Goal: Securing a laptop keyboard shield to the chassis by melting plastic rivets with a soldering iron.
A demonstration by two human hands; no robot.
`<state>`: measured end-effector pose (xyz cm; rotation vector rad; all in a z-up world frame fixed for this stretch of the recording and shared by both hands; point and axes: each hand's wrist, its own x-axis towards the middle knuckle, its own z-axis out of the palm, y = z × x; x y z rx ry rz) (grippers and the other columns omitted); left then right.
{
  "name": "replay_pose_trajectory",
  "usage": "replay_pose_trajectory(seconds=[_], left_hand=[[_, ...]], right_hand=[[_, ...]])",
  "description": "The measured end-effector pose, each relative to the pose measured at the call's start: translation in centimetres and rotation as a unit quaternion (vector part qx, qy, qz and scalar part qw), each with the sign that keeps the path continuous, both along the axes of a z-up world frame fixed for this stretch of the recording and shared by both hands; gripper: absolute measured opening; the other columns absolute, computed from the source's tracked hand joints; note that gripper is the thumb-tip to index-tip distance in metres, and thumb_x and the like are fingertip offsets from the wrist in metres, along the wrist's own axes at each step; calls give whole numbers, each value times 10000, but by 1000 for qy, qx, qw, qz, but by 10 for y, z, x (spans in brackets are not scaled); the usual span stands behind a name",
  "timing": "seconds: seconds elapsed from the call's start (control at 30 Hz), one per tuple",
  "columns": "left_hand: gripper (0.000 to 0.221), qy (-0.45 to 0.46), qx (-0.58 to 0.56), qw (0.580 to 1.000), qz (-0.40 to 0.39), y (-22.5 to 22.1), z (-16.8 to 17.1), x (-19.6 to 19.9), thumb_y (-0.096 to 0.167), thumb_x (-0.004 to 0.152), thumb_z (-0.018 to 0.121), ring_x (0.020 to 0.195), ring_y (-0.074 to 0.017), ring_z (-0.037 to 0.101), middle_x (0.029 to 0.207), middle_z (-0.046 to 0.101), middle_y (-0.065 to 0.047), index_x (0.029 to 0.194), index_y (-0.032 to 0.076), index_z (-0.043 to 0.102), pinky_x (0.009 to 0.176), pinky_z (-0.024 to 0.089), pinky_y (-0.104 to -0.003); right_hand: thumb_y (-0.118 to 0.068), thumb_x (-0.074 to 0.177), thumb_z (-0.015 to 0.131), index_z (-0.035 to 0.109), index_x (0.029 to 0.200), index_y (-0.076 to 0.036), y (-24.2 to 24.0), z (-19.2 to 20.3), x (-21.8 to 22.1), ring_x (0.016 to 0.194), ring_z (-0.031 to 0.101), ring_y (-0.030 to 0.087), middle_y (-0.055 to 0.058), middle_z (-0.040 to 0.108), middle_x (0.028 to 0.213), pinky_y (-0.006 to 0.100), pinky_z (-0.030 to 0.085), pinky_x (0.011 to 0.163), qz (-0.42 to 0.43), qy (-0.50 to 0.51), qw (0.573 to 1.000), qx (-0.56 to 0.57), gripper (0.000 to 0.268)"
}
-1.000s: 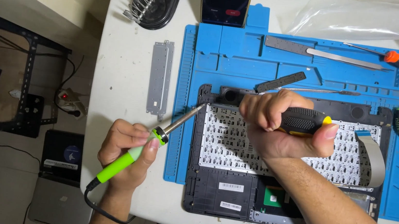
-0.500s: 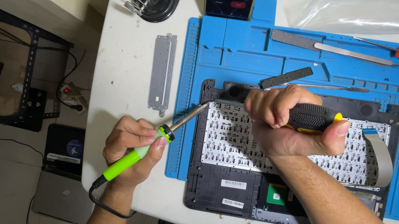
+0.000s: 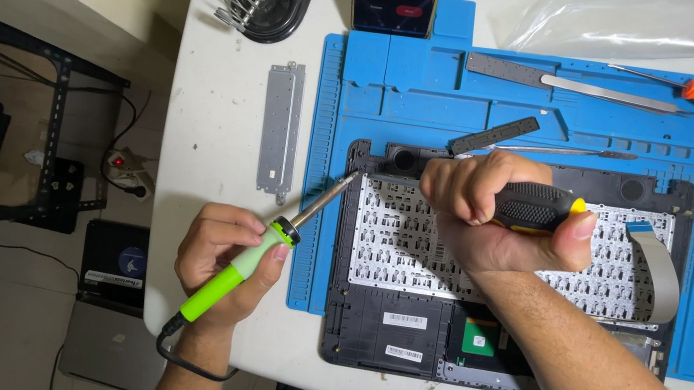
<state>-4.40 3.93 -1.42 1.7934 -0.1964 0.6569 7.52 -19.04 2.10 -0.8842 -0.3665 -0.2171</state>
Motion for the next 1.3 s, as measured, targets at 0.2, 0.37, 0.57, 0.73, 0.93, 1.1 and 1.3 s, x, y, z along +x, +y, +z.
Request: replay_pose_trajectory(seconds=[0.2,0.37,0.57,0.73,0.93,1.1,1.3], left_hand=[[204,-24,-18,999,-27,-4,3,1,-42,755,855,722,-238,700,798,610,-107,817,0,666,615,597,-297],[299,11,51,998,-21,-2,1,-10,34,798,840,825,-267,705,904,617,-113,908,98,570,772,665,-368],[291,1,60,998,-33,-5,4,-7,13,809,829,820,-267,708,904,621,-107,903,105,570,748,671,-363],[292,-2,66,997,-40,-4,3,-8,18,791,850,828,-263,706,899,634,-97,889,100,588,765,668,-367],[269,-3,39,997,-61,-3,4,-9,-29,807,818,777,-249,686,913,622,-83,893,115,608,715,645,-343],[241,2,-5,999,-45,-1,6,-9,-21,833,768,758,-196,628,883,568,-79,884,89,560,722,637,-342],[164,26,-101,994,-11,-5,4,-3,-35,913,678,731,-143,502,869,493,-50,935,81,565,706,541,-275]], right_hand=[[-800,851,290,391,548,-218,-1,0,0,291,259,117,-41,289,391,268,249,340,33,-30,999,-4,664],[-754,850,512,407,597,-141,-17,13,-3,400,246,169,3,323,467,346,282,495,156,-8,987,-32,671],[-742,843,524,421,607,-142,-21,6,1,406,255,170,1,330,470,355,298,512,175,-3,985,-13,653],[-742,842,533,438,612,-142,-20,7,-1,392,281,171,-5,344,470,359,314,500,178,-9,984,-14,649],[-727,852,520,418,618,-143,-19,10,-1,410,241,166,-6,334,482,341,268,502,179,-23,983,-21,637],[-734,855,519,421,621,-148,-20,9,-1,409,252,170,-6,340,485,352,294,512,178,-20,983,-27,638],[-715,842,538,415,619,-144,-20,12,-2,421,236,180,1,327,488,359,287,536,182,-10,983,-21,625]])
